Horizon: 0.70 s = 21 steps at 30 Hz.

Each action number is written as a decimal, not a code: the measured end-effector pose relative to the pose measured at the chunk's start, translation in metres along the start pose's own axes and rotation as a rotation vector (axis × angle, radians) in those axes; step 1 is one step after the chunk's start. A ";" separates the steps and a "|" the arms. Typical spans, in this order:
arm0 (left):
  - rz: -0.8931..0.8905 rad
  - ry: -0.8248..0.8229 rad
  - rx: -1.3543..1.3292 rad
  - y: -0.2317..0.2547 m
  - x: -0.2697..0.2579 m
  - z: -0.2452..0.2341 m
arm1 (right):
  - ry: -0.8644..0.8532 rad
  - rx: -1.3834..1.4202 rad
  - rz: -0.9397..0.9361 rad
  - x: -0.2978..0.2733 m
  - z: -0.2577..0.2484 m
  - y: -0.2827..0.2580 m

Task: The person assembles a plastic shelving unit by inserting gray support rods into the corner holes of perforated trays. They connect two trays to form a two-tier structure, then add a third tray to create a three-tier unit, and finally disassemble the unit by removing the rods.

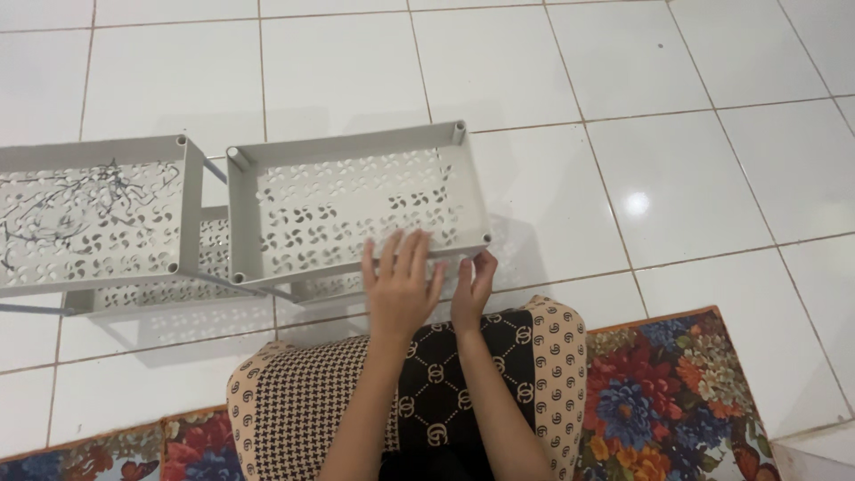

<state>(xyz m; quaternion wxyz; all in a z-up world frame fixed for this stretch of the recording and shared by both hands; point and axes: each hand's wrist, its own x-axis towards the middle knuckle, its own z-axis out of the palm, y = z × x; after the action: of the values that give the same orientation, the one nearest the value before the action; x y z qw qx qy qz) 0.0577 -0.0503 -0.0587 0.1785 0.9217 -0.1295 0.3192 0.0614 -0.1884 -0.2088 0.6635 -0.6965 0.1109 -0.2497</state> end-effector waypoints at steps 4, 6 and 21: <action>0.057 -0.006 -0.063 0.022 0.012 0.000 | -0.045 0.118 -0.057 -0.007 -0.004 0.007; 0.091 -0.026 -0.095 0.030 0.018 0.000 | -0.045 0.177 -0.070 -0.011 -0.001 0.018; 0.114 0.019 -0.086 0.053 0.029 0.010 | -0.048 -0.886 -0.383 -0.018 0.003 0.106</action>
<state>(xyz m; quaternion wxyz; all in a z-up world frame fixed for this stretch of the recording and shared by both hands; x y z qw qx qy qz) 0.0664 -0.1064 -0.0349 0.2008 0.9013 -0.1937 0.3315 0.0664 -0.1874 -0.3162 0.2474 -0.9256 0.0608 -0.2801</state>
